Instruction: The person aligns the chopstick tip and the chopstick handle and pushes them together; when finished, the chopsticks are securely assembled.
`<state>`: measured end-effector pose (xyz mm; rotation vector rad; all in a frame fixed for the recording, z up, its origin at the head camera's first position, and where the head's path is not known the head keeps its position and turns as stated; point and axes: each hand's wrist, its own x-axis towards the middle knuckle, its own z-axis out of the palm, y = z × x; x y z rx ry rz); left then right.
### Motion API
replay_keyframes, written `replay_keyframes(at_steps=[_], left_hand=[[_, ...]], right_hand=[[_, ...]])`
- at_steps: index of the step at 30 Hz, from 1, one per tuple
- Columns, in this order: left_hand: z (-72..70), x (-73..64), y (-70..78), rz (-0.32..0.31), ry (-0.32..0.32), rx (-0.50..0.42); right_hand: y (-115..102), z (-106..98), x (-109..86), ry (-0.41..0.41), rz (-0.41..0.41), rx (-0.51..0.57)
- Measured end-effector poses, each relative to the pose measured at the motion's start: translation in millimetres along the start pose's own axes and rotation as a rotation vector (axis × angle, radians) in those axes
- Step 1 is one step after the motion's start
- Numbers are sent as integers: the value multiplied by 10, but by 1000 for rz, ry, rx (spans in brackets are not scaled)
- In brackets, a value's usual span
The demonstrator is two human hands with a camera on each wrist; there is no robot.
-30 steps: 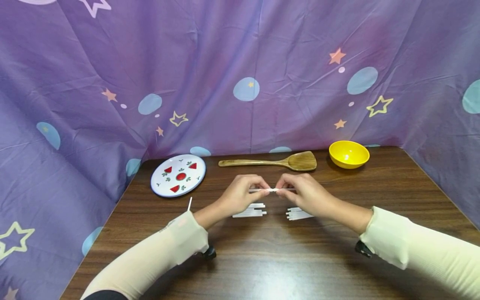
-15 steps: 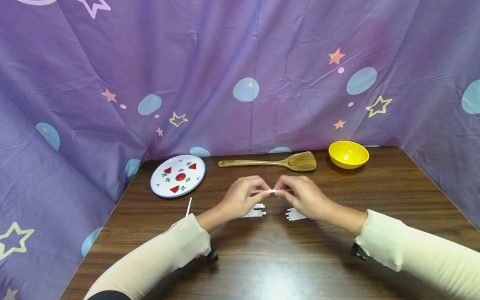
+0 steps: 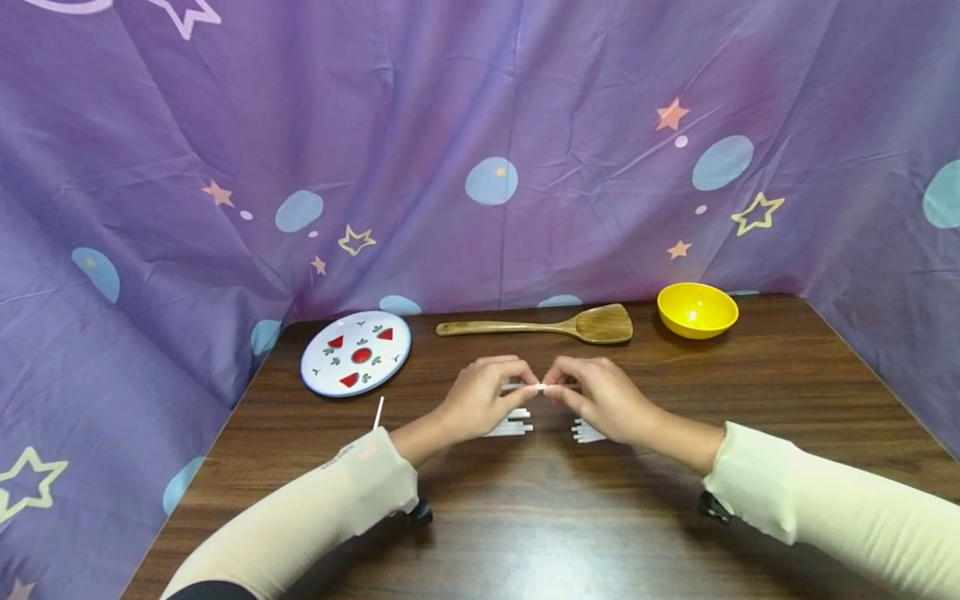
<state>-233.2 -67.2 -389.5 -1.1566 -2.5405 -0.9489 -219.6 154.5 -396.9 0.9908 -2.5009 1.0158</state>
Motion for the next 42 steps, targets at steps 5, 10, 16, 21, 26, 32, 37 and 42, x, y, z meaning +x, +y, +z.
replay_keyframes(at_steps=[5, 10, 16, 21, 26, 32, 37, 42], left_hand=[[-49, -6, -29, 7, -22, -41], [-120, -43, -70, -3, -53, -136], [-153, -130, -101, -131, -73, -244], [-136, -195, -52, -239, -71, -342], [-60, -226, 63, -279, -68, -464], [79, -241, 183, -341, -34, -662], [131, -264, 220, -328, 14, -714], [120, -308, 231, -302, -4, -685]], right_hand=[[11, -26, 30, -5, -25, 42], [12, -98, 72, -13, -15, 48], [20, -222, 103, -30, 133, 71], [41, -282, 152, -3, 243, 200], [35, -256, 238, 31, 313, 468], [-7, -194, 310, 37, 344, 605], [-35, -178, 312, 10, 374, 617], [-33, -169, 297, -14, 390, 633]])
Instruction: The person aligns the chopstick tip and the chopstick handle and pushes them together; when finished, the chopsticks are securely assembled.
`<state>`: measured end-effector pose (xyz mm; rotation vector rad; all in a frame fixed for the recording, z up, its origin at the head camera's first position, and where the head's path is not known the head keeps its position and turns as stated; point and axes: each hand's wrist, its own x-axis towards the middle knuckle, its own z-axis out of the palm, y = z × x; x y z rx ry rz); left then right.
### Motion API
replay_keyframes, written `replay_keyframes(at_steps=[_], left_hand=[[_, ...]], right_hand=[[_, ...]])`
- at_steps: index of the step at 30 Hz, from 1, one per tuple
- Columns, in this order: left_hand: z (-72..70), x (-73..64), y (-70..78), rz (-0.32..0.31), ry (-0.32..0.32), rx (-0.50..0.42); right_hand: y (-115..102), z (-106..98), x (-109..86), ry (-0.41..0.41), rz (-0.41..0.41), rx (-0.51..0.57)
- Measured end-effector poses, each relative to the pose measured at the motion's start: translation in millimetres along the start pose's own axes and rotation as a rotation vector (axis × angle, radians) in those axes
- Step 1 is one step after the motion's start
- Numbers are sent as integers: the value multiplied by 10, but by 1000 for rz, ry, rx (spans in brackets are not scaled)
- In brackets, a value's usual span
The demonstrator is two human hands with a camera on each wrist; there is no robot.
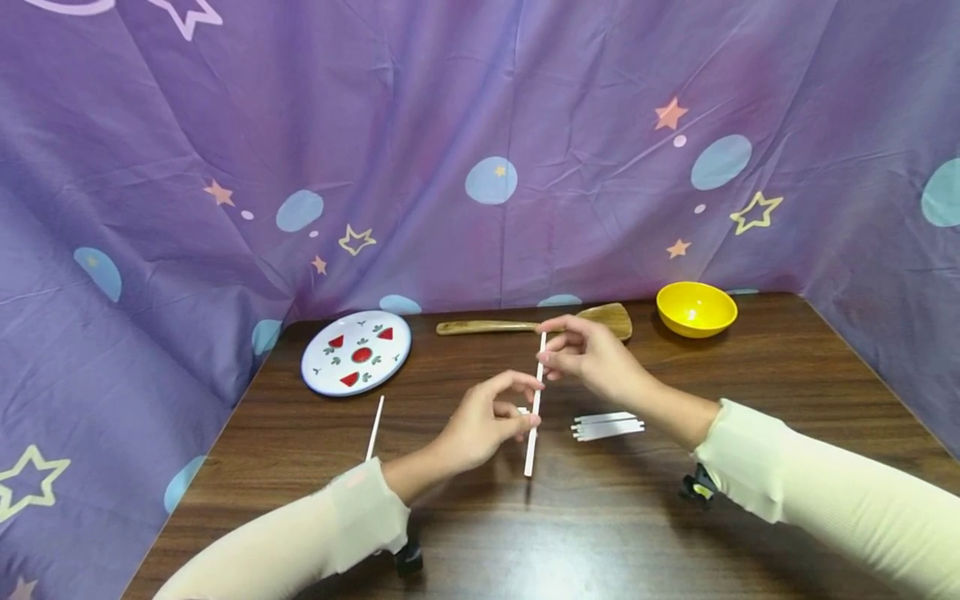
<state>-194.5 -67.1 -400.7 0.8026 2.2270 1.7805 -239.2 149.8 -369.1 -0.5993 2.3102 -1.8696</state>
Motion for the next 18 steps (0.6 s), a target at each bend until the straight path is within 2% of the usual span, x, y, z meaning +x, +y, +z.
replay_keyframes(at_steps=[4, 7, 10, 15, 18], left_hand=[[-15, -49, -21, -19, -9, 13], [-52, -110, -50, -51, 8, 23], [-117, -192, -87, -81, 29, 48], [-251, -349, -169, -101, 38, 73], [-363, -449, -223, -117, 38, 98]], right_hand=[[60, -26, -11, -29, 18, 40], [146, -75, -38, -42, 23, 28], [260, -146, -82, -47, 24, -60], [488, -306, -180, -58, 36, -295], [645, -404, -234, -89, 25, -357]])
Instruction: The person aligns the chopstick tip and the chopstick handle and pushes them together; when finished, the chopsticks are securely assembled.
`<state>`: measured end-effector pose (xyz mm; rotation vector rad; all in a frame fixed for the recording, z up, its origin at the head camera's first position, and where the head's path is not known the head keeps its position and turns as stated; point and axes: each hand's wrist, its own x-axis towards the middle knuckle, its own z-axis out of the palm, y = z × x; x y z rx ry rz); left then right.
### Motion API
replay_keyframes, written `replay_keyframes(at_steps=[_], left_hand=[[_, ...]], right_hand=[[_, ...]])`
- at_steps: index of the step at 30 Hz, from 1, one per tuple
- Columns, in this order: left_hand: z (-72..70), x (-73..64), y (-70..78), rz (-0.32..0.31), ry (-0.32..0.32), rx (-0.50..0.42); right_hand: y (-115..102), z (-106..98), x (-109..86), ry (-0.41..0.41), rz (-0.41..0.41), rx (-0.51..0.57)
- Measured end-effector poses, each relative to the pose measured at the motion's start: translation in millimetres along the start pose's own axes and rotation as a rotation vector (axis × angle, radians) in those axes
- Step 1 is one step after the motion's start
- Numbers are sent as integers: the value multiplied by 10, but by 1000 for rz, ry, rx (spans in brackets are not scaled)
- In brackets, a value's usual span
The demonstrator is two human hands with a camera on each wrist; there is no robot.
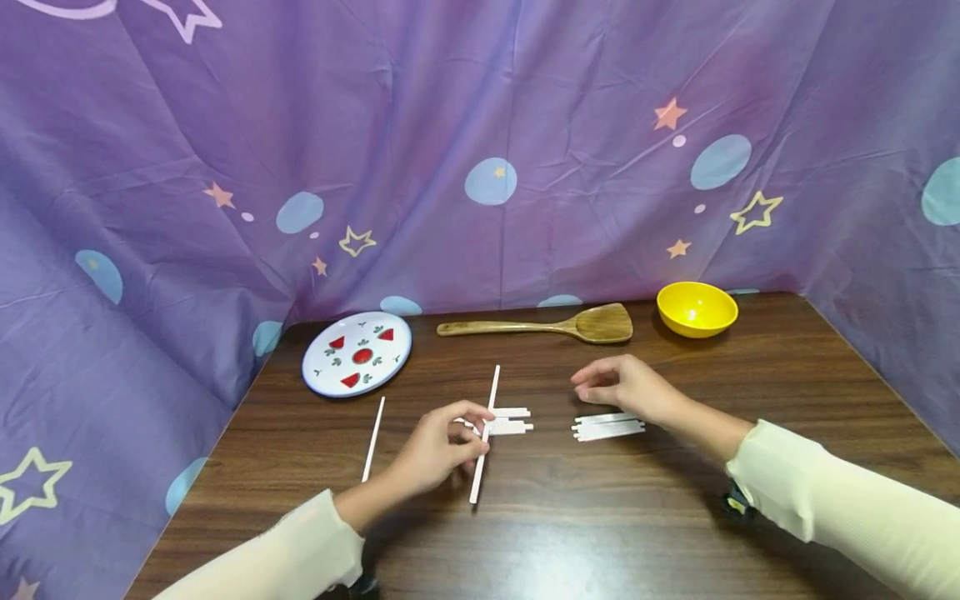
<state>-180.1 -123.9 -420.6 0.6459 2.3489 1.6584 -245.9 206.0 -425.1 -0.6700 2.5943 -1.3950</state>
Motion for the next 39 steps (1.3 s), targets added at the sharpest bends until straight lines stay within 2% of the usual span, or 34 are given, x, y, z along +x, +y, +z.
replay_keyframes(at_steps=[5, 12, 19, 21, 26, 30, 39], left_hand=[[-233, -137, -148, -33, 24, 95], [-623, -354, -290, -93, 48, 244], [-895, -488, -387, -85, 109, 507], [-939, -497, -415, -80, 132, 579], [-998, -493, -486, -66, 152, 665], [-1015, -490, -521, -58, 150, 690], [-1039, -511, -561, -22, 148, 684]], right_hand=[[219, -56, -75, -54, 2, -19], [253, -84, -104, -116, -4, -45], [246, -86, -115, -143, 5, -32], [245, -90, -114, -157, 7, -31], [239, -103, -97, -188, 16, -16], [237, -112, -91, -198, 26, -9], [232, -108, -92, -201, 37, -13]])
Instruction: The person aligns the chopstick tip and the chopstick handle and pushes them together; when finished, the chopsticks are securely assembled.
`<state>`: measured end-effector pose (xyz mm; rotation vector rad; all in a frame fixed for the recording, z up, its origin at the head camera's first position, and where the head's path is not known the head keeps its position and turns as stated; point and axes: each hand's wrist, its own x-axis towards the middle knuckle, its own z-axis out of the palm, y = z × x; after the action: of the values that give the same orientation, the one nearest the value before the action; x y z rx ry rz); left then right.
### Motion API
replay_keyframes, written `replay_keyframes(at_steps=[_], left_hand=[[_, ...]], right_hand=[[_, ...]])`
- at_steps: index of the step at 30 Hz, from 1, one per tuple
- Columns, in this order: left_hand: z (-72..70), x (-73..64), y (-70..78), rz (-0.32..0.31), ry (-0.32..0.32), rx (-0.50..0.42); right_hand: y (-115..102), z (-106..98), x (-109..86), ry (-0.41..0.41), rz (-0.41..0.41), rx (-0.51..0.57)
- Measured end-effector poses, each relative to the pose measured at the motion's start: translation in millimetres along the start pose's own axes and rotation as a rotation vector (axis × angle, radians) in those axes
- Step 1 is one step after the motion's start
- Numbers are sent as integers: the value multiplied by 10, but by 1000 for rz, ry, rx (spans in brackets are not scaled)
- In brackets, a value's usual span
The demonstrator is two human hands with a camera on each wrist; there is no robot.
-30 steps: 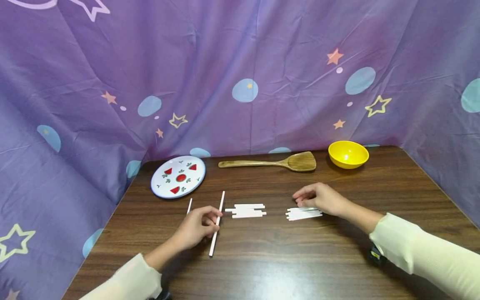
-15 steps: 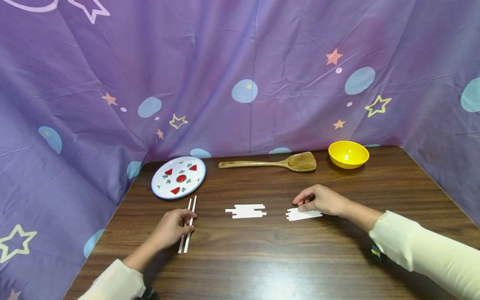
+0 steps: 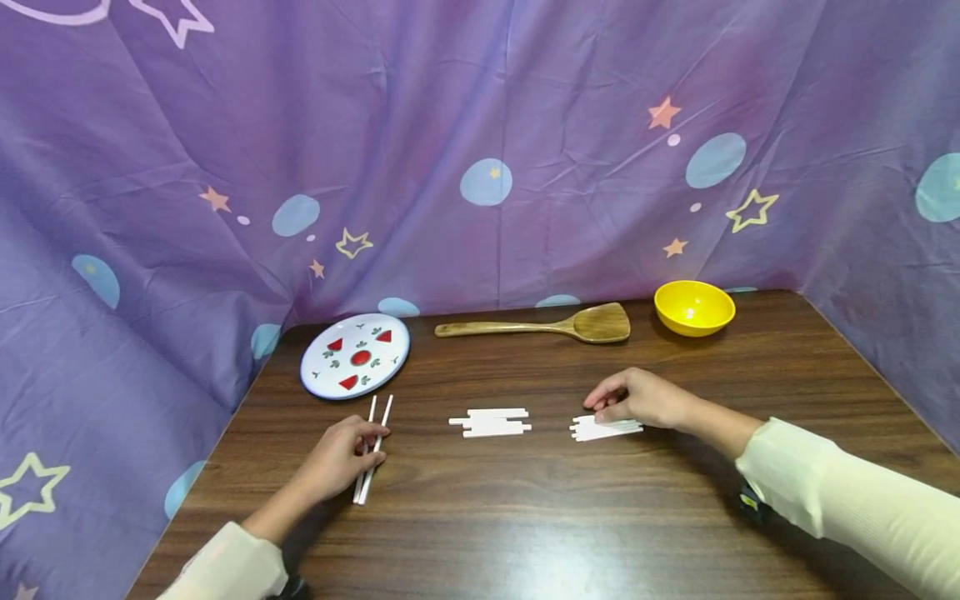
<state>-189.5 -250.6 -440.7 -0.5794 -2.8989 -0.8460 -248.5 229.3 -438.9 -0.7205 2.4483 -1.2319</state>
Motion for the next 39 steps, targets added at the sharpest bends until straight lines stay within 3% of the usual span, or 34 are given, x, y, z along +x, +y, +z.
replay_keyframes(at_steps=[15, 21, 31, 39], left_hand=[[-29, -84, -101, 101, 29, -38], [-68, -108, -108, 95, 1, -78], [-77, -118, -92, 54, 7, -89], [-88, -117, -87, 58, 0, -94]], right_hand=[[41, 19, 25, -6, -6, 8], [37, 28, 19, -6, -8, -5], [52, 33, 17, -10, -4, 7], [49, 29, 8, -10, 1, -1]])
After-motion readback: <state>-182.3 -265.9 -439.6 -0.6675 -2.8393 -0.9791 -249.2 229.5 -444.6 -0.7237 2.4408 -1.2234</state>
